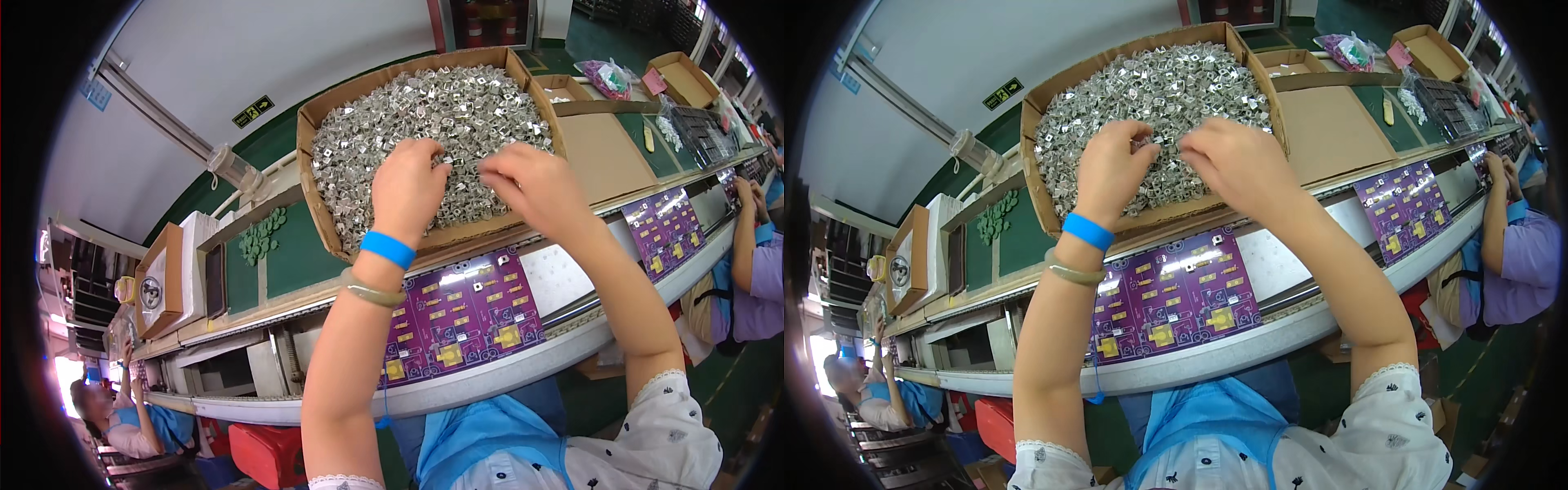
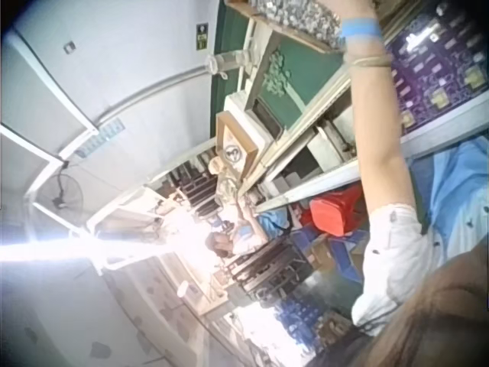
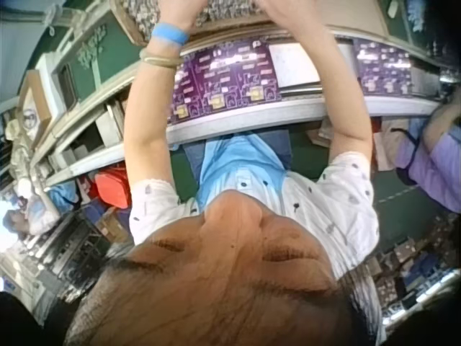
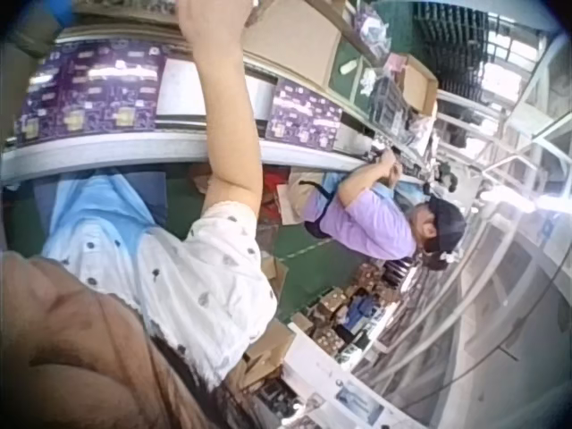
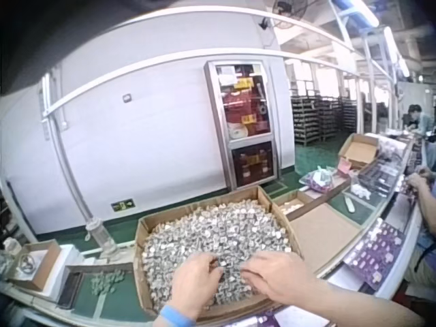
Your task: The person picks small electronic components from a cardboard box and places them onto designated spots on a purple circuit board. The person repeats this process, handling components one by one and occasionally adjusting the board's position on the workbench.
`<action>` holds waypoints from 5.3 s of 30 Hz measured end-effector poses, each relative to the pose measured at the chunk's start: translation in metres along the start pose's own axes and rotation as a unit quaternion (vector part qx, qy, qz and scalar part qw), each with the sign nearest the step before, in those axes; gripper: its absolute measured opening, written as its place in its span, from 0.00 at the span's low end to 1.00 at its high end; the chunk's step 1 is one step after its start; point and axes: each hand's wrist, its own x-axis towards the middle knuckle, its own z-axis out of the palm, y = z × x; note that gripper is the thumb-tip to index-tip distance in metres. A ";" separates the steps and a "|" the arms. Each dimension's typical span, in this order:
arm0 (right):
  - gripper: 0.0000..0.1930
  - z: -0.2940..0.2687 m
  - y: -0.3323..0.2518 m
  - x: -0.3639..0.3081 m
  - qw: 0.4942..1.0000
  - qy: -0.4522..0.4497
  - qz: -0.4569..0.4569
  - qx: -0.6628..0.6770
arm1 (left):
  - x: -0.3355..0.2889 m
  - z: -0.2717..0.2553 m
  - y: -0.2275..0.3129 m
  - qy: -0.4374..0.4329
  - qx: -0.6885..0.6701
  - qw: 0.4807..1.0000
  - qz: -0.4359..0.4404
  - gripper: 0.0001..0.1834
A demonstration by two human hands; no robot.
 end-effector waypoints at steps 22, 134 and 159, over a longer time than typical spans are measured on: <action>0.09 0.017 -0.011 -0.005 0.968 -0.016 0.113 0.224 | -0.004 -0.004 -0.020 0.019 -0.069 0.997 -0.018 0.07; 0.12 0.105 -0.101 -0.030 0.964 -0.209 -0.118 0.117 | -0.204 -0.103 -0.059 -0.100 -0.086 0.983 -0.124 0.11; 0.10 0.218 -0.182 0.081 0.983 -0.133 -0.123 0.005 | -0.130 -0.130 -0.195 0.080 0.168 0.968 -0.166 0.13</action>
